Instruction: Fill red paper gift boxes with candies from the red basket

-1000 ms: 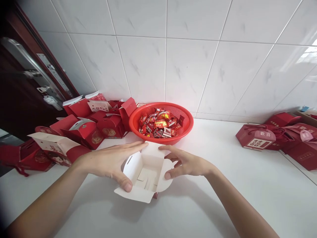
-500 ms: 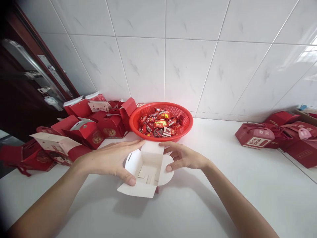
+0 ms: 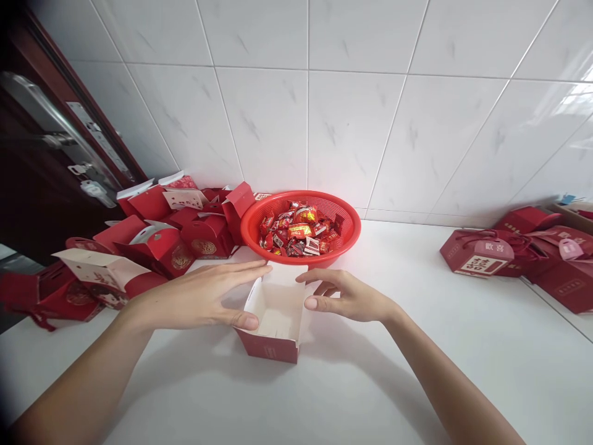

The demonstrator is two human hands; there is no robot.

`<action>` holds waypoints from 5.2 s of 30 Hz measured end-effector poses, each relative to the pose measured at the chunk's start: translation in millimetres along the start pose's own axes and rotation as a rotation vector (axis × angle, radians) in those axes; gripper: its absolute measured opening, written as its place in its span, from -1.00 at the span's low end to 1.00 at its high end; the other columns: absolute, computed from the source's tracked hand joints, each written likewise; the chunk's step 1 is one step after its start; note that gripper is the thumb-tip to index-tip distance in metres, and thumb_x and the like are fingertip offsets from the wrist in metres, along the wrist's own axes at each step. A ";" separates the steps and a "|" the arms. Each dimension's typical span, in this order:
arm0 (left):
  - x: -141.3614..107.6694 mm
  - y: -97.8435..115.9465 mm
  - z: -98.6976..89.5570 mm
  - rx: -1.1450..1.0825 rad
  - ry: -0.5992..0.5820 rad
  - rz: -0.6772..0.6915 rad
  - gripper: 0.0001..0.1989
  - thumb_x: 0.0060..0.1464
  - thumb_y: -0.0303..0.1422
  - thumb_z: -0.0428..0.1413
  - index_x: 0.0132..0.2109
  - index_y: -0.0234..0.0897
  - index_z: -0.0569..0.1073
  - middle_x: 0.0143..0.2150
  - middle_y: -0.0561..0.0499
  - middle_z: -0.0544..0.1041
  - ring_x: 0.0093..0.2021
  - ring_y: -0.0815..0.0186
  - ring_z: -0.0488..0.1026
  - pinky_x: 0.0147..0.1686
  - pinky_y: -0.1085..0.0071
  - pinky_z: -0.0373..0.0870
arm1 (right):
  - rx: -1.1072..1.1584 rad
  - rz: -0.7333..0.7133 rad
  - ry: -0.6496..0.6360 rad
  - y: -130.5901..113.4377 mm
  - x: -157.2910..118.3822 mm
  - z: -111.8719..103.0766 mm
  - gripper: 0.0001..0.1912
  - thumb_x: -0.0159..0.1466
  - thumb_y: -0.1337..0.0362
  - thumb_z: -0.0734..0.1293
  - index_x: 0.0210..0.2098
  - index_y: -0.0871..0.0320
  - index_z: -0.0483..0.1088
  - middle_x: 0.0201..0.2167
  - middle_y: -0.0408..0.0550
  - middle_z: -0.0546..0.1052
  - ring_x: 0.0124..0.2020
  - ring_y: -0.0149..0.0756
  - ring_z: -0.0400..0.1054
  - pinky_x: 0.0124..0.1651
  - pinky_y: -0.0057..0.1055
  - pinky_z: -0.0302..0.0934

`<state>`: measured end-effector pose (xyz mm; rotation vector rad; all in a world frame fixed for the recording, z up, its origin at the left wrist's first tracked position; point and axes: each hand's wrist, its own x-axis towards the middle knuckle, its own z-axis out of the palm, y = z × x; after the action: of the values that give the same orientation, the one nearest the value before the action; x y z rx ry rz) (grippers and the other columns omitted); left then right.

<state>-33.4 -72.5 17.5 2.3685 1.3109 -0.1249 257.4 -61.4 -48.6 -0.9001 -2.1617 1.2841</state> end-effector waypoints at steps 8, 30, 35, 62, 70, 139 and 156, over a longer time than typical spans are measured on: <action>-0.9 0.5 0.0 0.019 0.015 -0.027 -0.11 0.11 0.31 0.01 0.43 -0.05 0.24 0.44 -0.01 0.27 0.42 -0.10 0.21 0.28 0.15 0.24 | -0.066 0.060 -0.041 -12.6 -6.9 -3.8 -0.42 0.31 -0.08 0.39 0.22 0.06 0.39 0.19 0.08 0.48 -0.09 -0.21 0.53 -0.01 -0.26 0.44; -11.1 7.8 2.1 0.011 0.058 -0.067 -0.48 0.11 -0.04 0.19 0.16 -0.13 0.46 0.18 -0.04 0.52 0.13 -0.03 0.48 -0.01 0.25 0.40 | -0.160 0.009 0.072 -23.5 -8.3 21.6 -0.55 0.31 -0.07 0.40 0.03 0.10 0.45 -0.02 0.01 0.58 -0.11 -0.20 0.51 -0.08 -0.30 0.42; 0.6 3.1 8.4 -0.034 0.111 -0.065 -0.34 0.15 0.00 0.13 0.33 -0.12 0.35 0.33 -0.09 0.40 0.28 -0.08 0.37 0.00 0.25 0.43 | -0.242 0.046 0.207 -16.1 -5.8 12.7 -0.62 0.35 0.02 0.35 0.05 0.09 0.44 0.04 0.02 0.57 -0.13 -0.19 0.53 -0.08 -0.24 0.45; 34.1 -55.0 4.3 -0.457 -0.181 -0.035 -0.23 -0.12 -0.08 0.35 0.20 -0.10 0.26 -0.13 0.08 0.37 -0.10 0.22 0.37 -0.17 0.41 0.32 | -0.071 0.115 0.003 7.1 0.5 -11.2 -0.67 0.34 0.08 0.32 0.02 0.08 0.45 0.00 0.00 0.53 -0.18 -0.24 0.42 -0.04 -0.20 0.39; 25.1 -52.9 -2.0 -0.356 -0.165 -0.015 -0.29 -0.01 0.03 0.27 0.24 -0.08 0.30 -0.03 0.03 0.43 -0.06 0.19 0.40 -0.13 0.40 0.34 | -0.028 0.063 -0.007 9.7 0.9 -12.3 -0.61 0.36 0.03 0.33 0.08 0.08 0.44 0.05 0.00 0.53 -0.15 -0.27 0.42 0.00 -0.22 0.39; 229.5 -49.6 -32.7 -0.763 0.087 0.083 -0.79 -0.06 -0.19 0.02 -0.51 -0.21 0.30 -0.50 0.02 0.46 -0.45 0.28 0.39 -0.42 0.39 0.36 | 0.295 0.413 -0.092 82.0 21.2 14.5 -0.85 0.22 0.22 0.31 -0.29 0.18 0.39 -0.64 -0.20 0.51 -0.71 -0.47 0.34 -0.63 -0.59 0.24; 243.5 -65.1 -28.7 -0.634 0.301 0.124 -0.76 -0.09 -0.38 0.09 -0.30 -0.22 0.65 0.13 -0.02 0.61 0.25 0.04 0.40 0.24 0.27 0.31 | 0.293 0.407 -0.066 80.2 20.5 15.1 -0.76 0.23 0.09 0.35 -0.35 0.15 0.34 -0.65 -0.21 0.50 -0.71 -0.47 0.34 -0.63 -0.58 0.21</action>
<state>43.0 161.1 -45.6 1.9470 1.1047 0.6154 257.2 -27.2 -125.6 -1.2236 -1.8232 1.7908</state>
